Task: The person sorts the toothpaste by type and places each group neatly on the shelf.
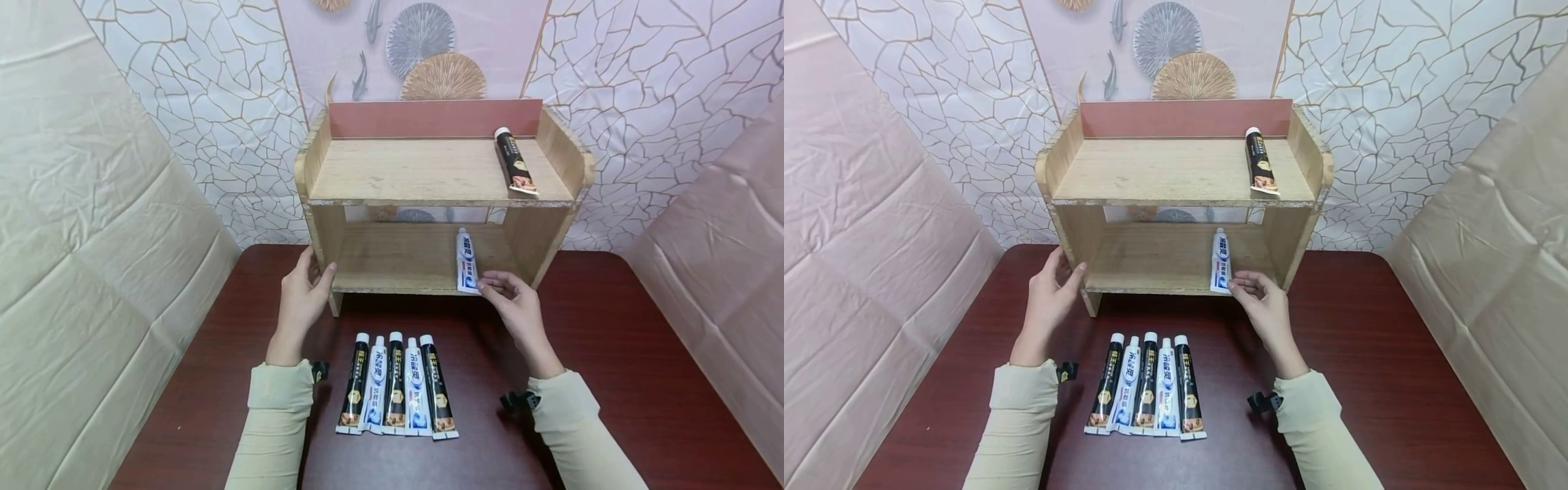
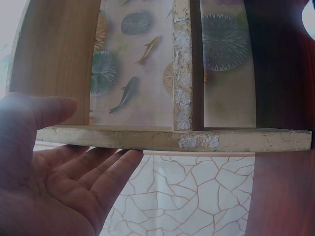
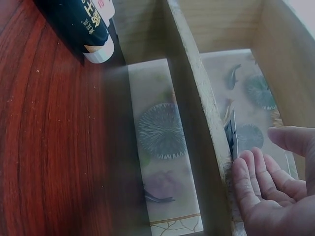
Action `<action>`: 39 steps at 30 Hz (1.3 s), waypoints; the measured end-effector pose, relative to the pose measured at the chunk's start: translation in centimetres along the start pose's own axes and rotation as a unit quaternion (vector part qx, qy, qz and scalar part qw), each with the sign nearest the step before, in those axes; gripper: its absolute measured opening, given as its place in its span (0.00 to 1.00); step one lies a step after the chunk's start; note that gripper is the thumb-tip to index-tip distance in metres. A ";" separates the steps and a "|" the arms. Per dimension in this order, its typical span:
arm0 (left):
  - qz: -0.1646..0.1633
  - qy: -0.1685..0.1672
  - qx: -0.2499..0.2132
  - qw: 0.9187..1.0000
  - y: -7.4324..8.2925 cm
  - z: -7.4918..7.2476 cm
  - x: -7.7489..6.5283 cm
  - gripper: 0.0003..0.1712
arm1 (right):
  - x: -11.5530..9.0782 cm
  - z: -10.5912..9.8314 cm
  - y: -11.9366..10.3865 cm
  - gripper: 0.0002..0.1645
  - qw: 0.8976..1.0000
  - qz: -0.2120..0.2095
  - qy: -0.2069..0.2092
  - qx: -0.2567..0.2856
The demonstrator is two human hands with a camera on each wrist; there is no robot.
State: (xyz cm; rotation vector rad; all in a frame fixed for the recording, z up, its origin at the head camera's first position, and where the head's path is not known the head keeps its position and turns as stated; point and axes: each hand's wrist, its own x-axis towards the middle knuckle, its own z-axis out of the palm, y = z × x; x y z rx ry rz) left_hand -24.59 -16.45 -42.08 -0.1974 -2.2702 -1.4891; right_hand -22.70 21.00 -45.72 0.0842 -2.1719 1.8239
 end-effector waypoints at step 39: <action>-0.006 -0.009 0.009 1.000 0.2 -0.2 -0.1 0.31 | -4.5 0.0 -4.0 0.20 0.998 0.029 -0.046 -0.023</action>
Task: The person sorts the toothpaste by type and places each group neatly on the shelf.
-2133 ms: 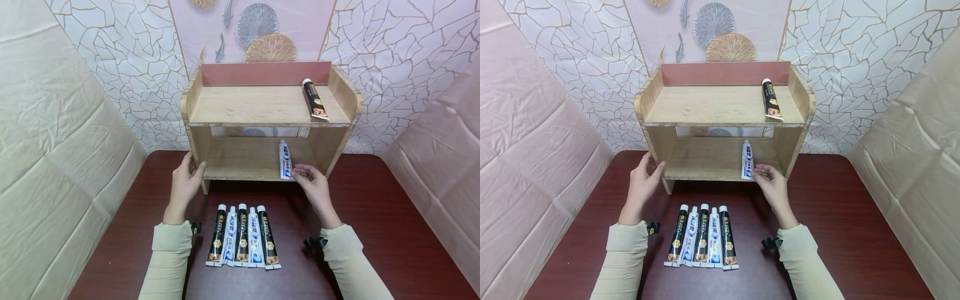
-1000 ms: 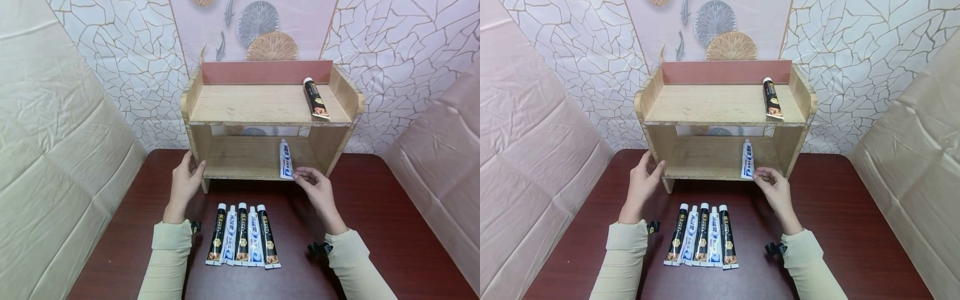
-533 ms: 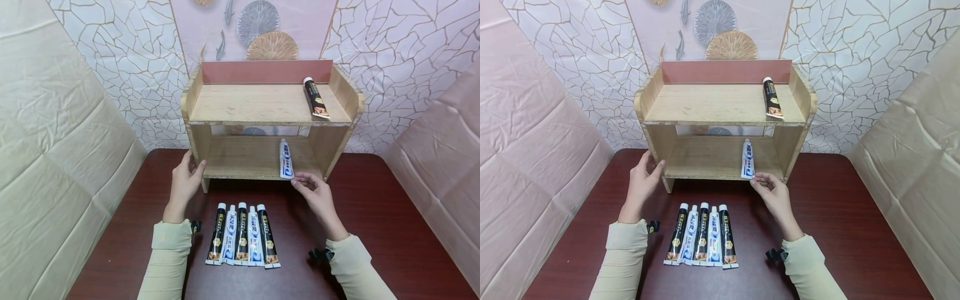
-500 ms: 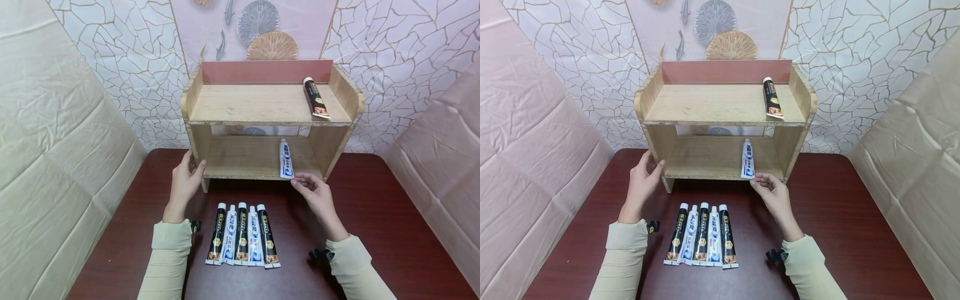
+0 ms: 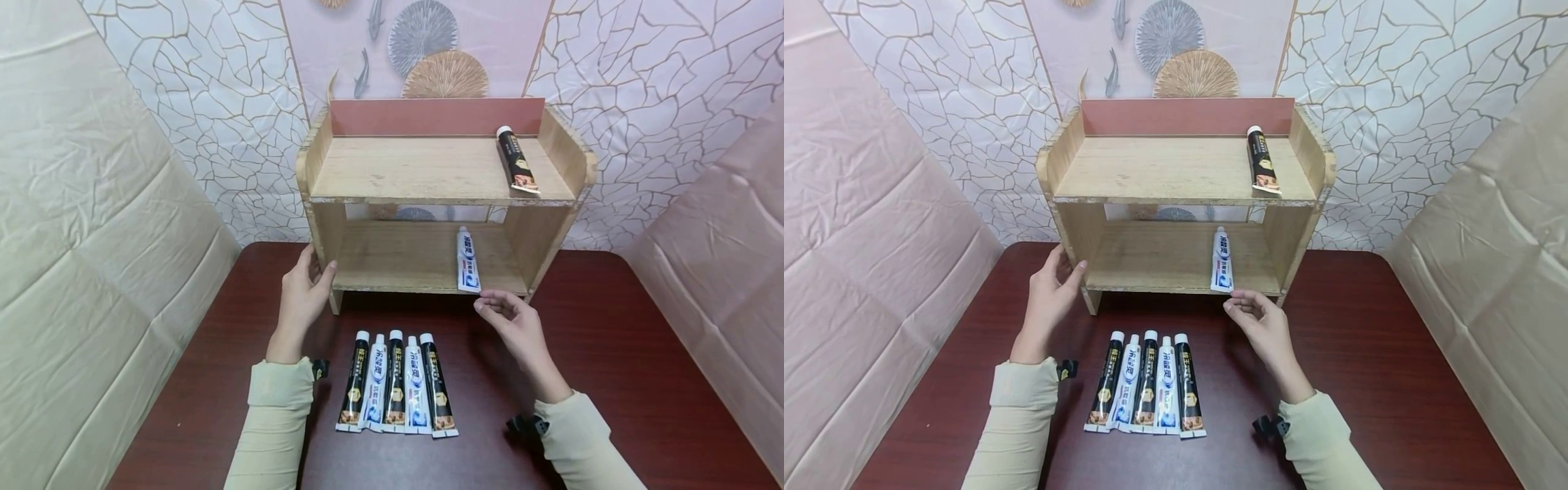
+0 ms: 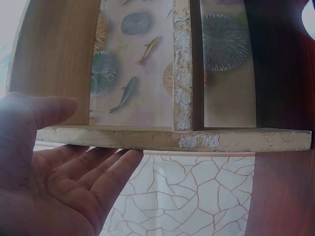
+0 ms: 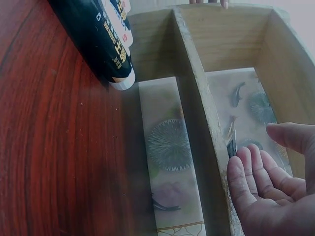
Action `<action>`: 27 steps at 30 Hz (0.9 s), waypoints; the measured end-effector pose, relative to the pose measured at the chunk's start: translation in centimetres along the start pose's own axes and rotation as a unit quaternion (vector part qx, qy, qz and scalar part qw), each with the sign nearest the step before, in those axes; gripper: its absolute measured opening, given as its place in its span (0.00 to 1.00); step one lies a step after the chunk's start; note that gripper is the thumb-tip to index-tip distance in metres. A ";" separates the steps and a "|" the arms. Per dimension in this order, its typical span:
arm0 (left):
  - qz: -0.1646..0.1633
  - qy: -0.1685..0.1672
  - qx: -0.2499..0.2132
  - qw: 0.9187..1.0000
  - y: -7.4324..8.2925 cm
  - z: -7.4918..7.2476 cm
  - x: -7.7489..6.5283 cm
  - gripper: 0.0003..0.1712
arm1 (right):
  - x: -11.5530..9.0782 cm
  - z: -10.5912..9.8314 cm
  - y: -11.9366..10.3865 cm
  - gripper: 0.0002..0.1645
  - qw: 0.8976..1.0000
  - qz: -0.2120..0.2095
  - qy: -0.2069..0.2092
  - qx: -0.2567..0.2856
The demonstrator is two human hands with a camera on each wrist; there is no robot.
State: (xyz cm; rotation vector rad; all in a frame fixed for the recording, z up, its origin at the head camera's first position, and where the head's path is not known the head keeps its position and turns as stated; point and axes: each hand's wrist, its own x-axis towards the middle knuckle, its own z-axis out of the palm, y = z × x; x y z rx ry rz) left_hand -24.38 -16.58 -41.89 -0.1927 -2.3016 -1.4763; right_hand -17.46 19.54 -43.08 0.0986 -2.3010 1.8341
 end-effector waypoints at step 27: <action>0.000 -0.001 0.002 1.000 0.0 0.0 0.0 0.31 | -2.2 1.5 5.1 0.18 0.999 -0.011 -0.050 0.005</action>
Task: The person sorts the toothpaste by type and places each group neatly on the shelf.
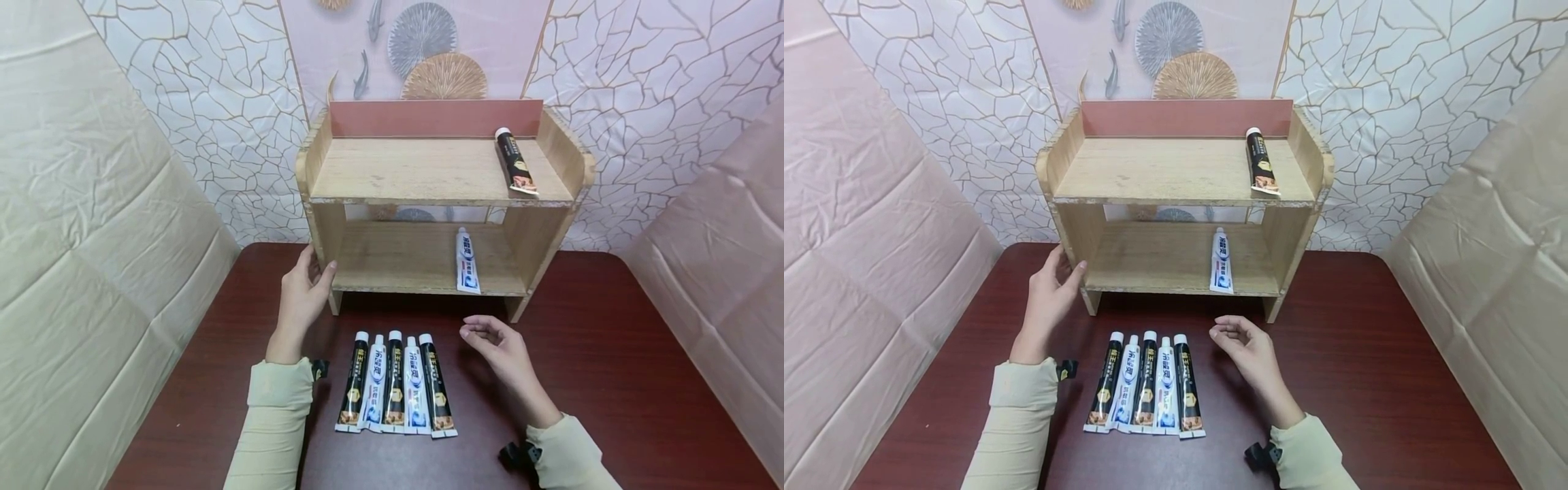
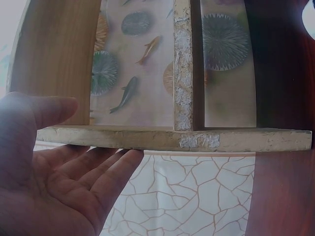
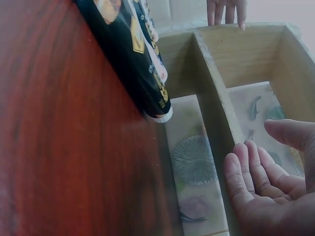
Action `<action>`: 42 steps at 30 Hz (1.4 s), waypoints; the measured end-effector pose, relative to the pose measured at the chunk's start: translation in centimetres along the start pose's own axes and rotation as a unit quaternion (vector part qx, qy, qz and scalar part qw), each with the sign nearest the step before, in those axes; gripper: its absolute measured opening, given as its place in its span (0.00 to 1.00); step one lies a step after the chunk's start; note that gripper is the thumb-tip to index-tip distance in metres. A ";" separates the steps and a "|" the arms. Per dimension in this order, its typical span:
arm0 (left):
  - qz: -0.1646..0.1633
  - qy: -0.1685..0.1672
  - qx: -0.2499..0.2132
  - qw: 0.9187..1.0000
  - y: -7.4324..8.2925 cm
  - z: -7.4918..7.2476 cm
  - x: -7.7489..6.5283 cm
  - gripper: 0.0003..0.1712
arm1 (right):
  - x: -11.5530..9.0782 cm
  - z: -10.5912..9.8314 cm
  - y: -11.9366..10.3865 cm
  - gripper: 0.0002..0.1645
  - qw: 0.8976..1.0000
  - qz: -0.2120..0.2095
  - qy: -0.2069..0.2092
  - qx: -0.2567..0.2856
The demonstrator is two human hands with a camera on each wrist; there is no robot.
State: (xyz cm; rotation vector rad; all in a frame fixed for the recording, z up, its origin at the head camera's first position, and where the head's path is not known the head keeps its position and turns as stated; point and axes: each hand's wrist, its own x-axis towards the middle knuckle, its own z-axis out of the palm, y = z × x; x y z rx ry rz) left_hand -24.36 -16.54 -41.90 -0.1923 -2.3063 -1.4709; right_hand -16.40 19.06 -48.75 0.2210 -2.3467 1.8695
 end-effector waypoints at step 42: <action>0.011 0.000 0.015 1.000 -0.4 -0.1 0.0 0.31 | -0.9 2.3 0.9 0.20 0.998 0.045 -0.044 -0.006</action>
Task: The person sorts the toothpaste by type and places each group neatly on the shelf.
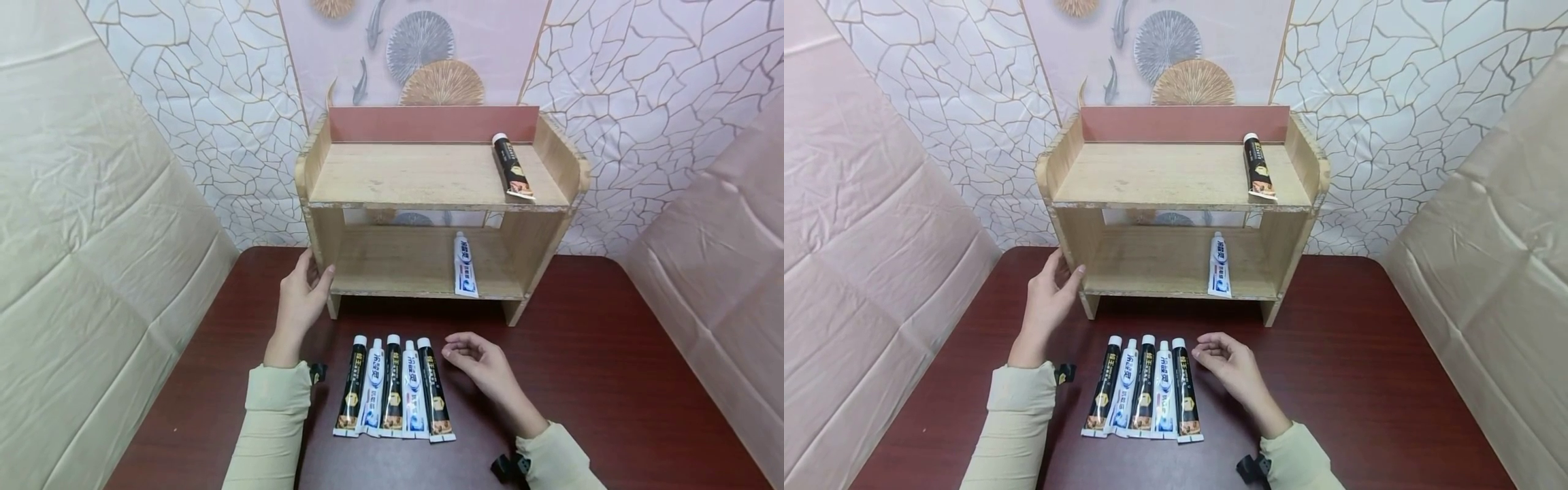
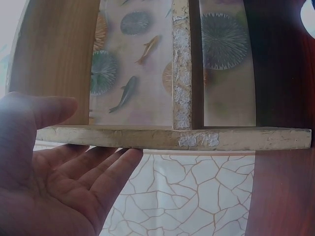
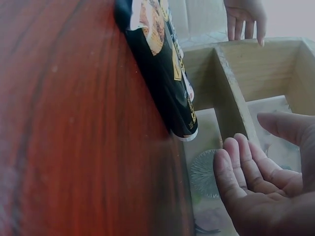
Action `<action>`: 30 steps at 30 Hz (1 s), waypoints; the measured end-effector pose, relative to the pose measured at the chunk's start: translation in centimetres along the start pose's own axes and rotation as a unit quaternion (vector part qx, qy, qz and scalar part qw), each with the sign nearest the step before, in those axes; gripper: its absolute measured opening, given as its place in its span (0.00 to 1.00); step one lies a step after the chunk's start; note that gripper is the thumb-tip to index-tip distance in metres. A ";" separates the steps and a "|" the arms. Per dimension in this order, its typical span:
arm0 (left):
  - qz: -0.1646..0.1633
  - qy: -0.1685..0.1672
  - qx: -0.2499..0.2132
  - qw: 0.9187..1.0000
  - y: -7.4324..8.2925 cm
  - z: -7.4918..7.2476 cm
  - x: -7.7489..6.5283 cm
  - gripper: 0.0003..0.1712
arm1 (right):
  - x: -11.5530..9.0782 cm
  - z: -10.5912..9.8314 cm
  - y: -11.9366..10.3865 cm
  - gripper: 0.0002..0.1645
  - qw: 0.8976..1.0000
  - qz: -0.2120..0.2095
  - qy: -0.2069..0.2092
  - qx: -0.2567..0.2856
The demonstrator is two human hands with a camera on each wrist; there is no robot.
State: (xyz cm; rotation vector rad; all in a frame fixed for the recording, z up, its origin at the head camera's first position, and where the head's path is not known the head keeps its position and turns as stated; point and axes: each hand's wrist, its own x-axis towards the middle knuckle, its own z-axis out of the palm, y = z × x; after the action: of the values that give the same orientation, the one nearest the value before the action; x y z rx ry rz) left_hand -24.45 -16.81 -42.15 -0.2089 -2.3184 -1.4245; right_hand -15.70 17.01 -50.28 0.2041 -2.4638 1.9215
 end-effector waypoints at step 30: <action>-0.004 0.002 -0.007 1.000 -0.1 0.1 0.0 0.30 | -0.4 1.0 0.2 0.22 0.994 0.068 -0.062 -0.065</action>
State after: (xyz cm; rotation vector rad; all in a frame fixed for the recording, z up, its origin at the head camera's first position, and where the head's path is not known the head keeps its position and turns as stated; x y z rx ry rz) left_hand -24.52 -16.76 -42.23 -0.2008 -2.3083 -1.4452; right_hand -15.20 16.09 -50.79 0.1634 -2.7397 1.8410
